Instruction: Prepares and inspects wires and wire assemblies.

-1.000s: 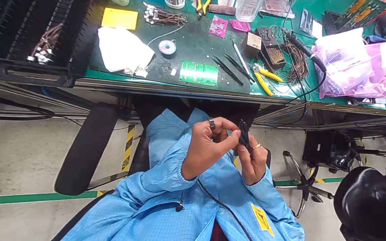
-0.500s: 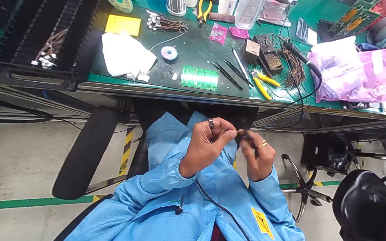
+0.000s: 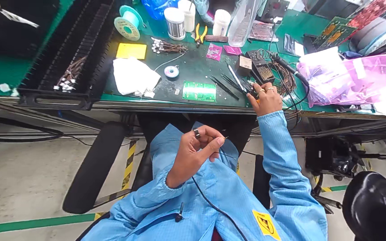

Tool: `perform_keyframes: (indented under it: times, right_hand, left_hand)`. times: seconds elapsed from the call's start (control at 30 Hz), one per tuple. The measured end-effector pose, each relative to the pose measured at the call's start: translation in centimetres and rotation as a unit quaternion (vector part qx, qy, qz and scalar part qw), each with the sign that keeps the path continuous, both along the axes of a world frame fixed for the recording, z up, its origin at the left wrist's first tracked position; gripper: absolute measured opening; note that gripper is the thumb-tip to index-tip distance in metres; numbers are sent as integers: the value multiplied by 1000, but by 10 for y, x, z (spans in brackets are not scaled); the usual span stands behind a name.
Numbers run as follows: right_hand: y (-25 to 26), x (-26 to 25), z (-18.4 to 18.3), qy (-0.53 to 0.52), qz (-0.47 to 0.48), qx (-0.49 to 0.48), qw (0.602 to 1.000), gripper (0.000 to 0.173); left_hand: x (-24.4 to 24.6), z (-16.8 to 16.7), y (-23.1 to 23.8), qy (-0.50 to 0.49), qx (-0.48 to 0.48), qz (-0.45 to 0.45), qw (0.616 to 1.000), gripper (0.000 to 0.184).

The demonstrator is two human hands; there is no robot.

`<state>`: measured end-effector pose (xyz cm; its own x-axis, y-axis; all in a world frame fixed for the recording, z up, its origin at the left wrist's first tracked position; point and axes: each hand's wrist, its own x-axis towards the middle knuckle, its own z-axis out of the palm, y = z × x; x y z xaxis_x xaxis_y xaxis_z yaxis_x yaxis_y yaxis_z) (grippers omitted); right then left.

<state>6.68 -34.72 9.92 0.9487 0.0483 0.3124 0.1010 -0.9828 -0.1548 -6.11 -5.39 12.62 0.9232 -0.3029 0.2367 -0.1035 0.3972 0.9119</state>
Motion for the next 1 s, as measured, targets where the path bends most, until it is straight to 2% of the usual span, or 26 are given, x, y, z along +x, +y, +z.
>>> perform_keyframes:
  times: [0.17, 0.3, 0.33, 0.4, 0.47, 0.53, 0.83, 1.0]
  right_hand:
    - [-7, -7, -2, 0, 37, -33, 999, 64]
    - [13, -50, 21, -104, 77, -26, 991, 54]
    - [23, -66, 29, -129, 104, 3, 986, 51]
    - [43, -102, 43, -141, 190, 141, 961, 42]
    - [56, -130, 48, -107, 276, 315, 902, 32]
    - [66, -149, 44, -82, 311, 407, 855, 25]
    - [70, -154, 22, -107, 311, 413, 849, 10]
    - [71, -153, 18, -106, 323, 397, 852, 8]
  left_hand:
    - [-2, 1, 3, -52, 53, 22, 997, 8]
    - [0, -2, 1, -121, 113, 49, 985, 10]
    - [0, -3, 0, -134, 122, 56, 982, 10]
    - [-1, -5, -2, -152, 139, 65, 976, 10]
    - [-2, -4, -3, -166, 155, 67, 972, 10]
    - [-3, -3, -3, -177, 173, 66, 967, 10]
    - [-7, 0, -7, -191, 228, 59, 953, 8]
    - [-7, -2, -3, -215, 281, 28, 935, 13]
